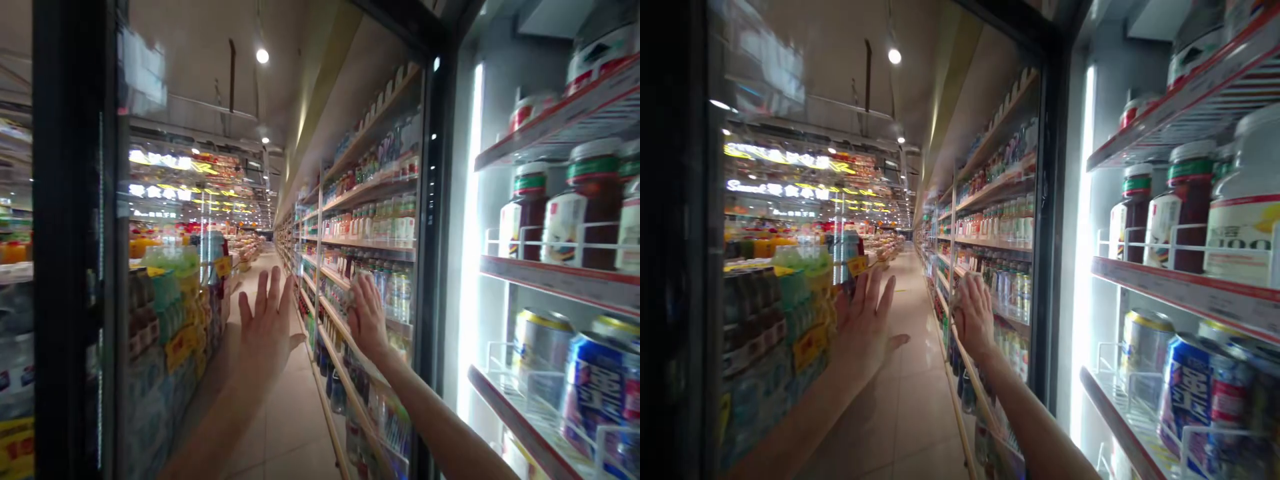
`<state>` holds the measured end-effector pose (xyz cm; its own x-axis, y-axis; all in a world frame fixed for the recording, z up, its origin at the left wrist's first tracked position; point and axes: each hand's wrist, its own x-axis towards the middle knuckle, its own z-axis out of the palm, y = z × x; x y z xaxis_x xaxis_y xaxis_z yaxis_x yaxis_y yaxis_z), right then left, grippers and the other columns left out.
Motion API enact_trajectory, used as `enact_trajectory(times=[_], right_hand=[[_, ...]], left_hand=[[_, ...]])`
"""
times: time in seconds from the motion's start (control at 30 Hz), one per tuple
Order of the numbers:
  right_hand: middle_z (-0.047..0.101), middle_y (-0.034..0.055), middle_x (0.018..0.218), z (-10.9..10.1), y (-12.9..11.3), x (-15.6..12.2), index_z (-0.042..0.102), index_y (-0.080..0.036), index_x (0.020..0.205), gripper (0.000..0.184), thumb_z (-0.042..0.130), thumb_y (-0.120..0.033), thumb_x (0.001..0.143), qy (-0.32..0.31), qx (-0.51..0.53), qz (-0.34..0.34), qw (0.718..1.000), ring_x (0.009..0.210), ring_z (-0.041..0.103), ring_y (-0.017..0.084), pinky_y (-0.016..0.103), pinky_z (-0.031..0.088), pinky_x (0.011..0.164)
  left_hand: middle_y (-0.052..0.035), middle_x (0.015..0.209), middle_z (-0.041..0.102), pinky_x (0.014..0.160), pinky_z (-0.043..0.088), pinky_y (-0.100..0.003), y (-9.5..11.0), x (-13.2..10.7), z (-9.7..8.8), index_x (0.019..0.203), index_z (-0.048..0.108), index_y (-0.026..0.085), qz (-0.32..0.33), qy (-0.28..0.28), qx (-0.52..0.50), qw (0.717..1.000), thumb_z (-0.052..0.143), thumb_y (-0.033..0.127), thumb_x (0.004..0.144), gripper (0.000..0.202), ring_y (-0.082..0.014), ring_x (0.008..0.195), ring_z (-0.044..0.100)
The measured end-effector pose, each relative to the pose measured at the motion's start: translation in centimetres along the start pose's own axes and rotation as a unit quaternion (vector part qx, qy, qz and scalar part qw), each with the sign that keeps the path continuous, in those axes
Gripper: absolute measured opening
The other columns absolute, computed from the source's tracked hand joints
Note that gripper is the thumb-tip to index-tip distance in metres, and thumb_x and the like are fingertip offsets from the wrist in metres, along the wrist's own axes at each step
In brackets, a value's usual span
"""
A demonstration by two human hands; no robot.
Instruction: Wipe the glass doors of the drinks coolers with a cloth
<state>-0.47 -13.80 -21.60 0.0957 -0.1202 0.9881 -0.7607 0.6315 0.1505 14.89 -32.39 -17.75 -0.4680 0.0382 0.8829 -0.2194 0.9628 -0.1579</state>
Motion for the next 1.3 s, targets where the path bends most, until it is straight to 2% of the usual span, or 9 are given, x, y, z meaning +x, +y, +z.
enact_trajectory(times=[0.07,0.27,0.5,0.63,0.7,0.9,1.07,1.13,1.3], right_hand=[[0.033,0.0103,0.147,-0.3,0.7,-0.5,0.018,-0.025,0.145,0.06,0.038,-0.018,0.089,-0.025,-0.01,-0.014,1.0,0.139,0.023,0.024,0.053,0.031,0.108],[0.029,0.0161,0.147,-0.8,4.8,-1.4,0.019,-0.019,0.146,0.058,0.034,-0.019,0.09,0.133,-0.049,0.179,0.973,0.138,0.024,0.028,0.057,0.031,0.107],[0.036,0.0115,0.145,-0.2,0.0,-2.5,0.021,-0.024,0.145,0.061,0.038,-0.017,0.087,-0.049,0.014,-0.069,0.996,0.138,0.026,0.025,0.053,0.035,0.106],[0.033,0.015,0.145,-0.4,3.8,-0.1,0.025,-0.019,0.143,0.056,0.034,-0.018,0.088,0.102,-0.035,0.125,0.986,0.137,0.027,0.026,0.058,0.032,0.105],[0.031,0.0151,0.146,-0.1,4.2,1.3,0.024,-0.017,0.143,0.056,0.033,-0.019,0.088,0.134,-0.034,0.153,0.979,0.138,0.026,0.026,0.058,0.031,0.106],[0.033,0.0102,0.146,0.0,2.4,2.8,0.022,-0.023,0.144,0.06,0.037,-0.018,0.086,-0.025,0.016,-0.097,0.995,0.139,0.023,0.024,0.051,0.033,0.108],[0.038,0.0166,0.142,-0.3,7.9,7.1,0.03,-0.012,0.141,0.056,0.032,-0.02,0.085,0.139,-0.036,0.147,0.979,0.135,0.03,0.026,0.055,0.03,0.107],[0.037,0.0172,0.142,0.1,7.8,8.8,0.029,-0.009,0.141,0.057,0.03,-0.021,0.085,0.164,-0.025,0.178,0.97,0.136,0.028,0.027,0.055,0.028,0.109],[0.036,0.0088,0.145,0.6,3.7,8.7,0.025,-0.021,0.143,0.059,0.034,-0.019,0.085,0.028,0.023,-0.064,0.997,0.139,0.024,0.021,0.05,0.029,0.11]], left_hand=[[-0.0143,0.151,0.012,0.11,0.014,-0.058,-0.1,0.1,0.0,0.143,0.02,0.019,0.0,-0.007,-0.003,1.0,0.079,0.047,0.056,0.109,-0.0333,0.14,0.012],[-0.015,0.151,0.009,0.11,0.012,-0.06,-0.6,0.1,0.0,0.144,0.016,0.016,0.011,0.005,0.008,1.0,0.075,0.041,0.064,0.103,-0.0338,0.14,0.007],[-0.0171,0.151,0.011,0.11,0.013,-0.059,-1.3,-0.1,0.4,0.143,0.022,0.014,0.02,0.005,0.008,1.0,0.076,0.04,0.062,0.101,-0.0354,0.14,0.009],[-0.0169,0.151,0.013,0.11,0.014,-0.059,-1.5,0.6,-1.2,0.142,0.028,0.015,0.03,-0.014,0.011,0.999,0.076,0.035,0.062,0.095,-0.0364,0.139,0.013],[-0.0148,0.152,0.014,0.111,0.013,-0.056,-1.8,1.5,-2.1,0.142,0.028,0.016,0.035,-0.013,0.014,0.999,0.075,0.031,0.062,0.094,-0.035,0.139,0.013],[-0.0127,0.152,0.009,0.112,0.01,-0.055,-2.7,3.6,-2.5,0.143,0.024,0.015,0.03,0.009,0.006,0.999,0.073,0.033,0.065,0.094,-0.0329,0.14,0.008],[-0.0124,0.152,0.01,0.112,0.011,-0.056,-2.3,3.5,-2.3,0.143,0.022,0.014,0.038,0.006,0.005,0.999,0.073,0.031,0.066,0.094,-0.0332,0.14,0.008],[-0.0128,0.152,0.011,0.112,0.011,-0.056,-2.1,3.5,-2.2,0.143,0.022,0.014,0.039,0.01,0.005,0.999,0.073,0.032,0.065,0.095,-0.0328,0.14,0.007],[-0.0129,0.151,0.014,0.112,0.012,-0.055,-2.5,3.5,-2.3,0.143,0.025,0.017,0.039,0.018,0.009,0.999,0.075,0.037,0.062,0.097,-0.0326,0.14,0.01]])
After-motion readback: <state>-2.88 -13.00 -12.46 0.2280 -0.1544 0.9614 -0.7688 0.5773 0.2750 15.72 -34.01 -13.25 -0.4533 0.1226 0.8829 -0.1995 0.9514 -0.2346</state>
